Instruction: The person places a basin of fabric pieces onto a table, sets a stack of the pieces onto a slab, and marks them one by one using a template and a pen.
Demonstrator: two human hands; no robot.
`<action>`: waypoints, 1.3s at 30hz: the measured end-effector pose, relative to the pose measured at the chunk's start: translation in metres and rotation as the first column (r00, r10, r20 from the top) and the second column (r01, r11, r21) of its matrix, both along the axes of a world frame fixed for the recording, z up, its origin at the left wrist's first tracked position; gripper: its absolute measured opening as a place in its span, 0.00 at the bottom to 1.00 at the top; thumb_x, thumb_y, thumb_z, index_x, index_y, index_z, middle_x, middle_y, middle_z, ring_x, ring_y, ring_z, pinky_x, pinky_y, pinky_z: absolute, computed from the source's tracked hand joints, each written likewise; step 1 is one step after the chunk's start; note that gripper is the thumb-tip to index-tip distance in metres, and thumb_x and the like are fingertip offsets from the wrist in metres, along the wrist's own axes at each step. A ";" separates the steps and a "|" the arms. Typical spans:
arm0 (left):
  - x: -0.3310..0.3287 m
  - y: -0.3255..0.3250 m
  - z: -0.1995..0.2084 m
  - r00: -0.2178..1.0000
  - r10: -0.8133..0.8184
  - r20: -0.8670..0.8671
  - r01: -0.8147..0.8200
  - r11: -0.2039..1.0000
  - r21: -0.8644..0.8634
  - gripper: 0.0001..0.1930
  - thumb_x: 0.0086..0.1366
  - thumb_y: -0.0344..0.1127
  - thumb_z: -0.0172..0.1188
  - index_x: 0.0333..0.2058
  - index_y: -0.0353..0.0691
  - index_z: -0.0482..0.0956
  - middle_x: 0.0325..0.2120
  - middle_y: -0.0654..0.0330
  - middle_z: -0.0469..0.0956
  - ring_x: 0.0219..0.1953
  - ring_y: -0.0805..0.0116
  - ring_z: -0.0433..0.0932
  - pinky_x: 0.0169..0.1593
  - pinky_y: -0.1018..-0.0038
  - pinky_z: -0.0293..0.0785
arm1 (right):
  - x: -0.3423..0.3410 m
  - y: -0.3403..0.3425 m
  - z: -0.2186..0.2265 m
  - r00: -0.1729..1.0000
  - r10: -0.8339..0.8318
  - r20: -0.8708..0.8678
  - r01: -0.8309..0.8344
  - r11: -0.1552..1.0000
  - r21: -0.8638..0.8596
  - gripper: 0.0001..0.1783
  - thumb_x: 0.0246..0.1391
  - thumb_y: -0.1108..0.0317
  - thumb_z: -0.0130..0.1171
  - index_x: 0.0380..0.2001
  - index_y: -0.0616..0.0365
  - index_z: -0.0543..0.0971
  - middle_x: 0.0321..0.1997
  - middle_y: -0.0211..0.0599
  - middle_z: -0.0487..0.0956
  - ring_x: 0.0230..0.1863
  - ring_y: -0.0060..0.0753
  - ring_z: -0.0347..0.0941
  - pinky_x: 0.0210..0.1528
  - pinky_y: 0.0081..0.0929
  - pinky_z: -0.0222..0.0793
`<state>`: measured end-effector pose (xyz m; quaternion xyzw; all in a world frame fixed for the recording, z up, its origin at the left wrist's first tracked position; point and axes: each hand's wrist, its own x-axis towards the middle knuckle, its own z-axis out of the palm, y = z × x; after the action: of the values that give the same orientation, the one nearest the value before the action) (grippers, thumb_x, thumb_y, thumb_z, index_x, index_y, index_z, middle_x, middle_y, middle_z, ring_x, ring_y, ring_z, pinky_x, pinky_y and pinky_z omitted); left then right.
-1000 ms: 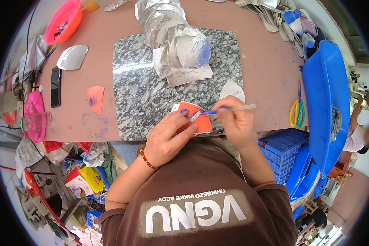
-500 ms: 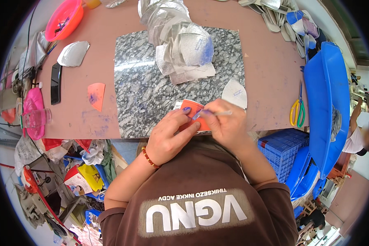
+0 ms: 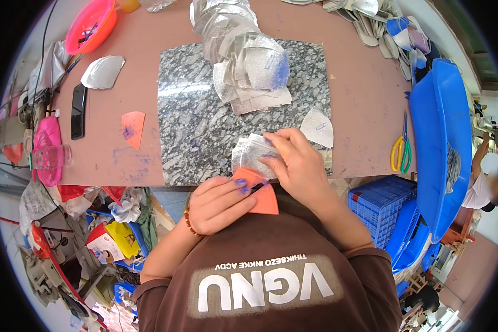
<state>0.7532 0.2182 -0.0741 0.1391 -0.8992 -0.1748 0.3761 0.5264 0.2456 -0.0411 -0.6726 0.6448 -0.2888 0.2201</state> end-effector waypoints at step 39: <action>-0.005 0.000 -0.002 0.792 0.516 -0.327 -0.346 0.820 0.456 0.08 0.66 0.17 0.52 0.42 0.29 0.76 0.43 0.50 0.78 0.47 0.62 0.77 0.54 0.68 0.73 | -0.022 0.003 0.004 0.923 -0.142 0.357 0.111 0.988 0.107 0.12 0.50 0.68 0.69 0.35 0.61 0.77 0.26 0.32 0.74 0.24 0.25 0.70 0.28 0.23 0.66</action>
<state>0.7481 0.2182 -0.0759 0.3704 -0.6841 -0.2765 0.5642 0.5045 0.2486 -0.0367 -0.5544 0.6467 -0.3942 0.3449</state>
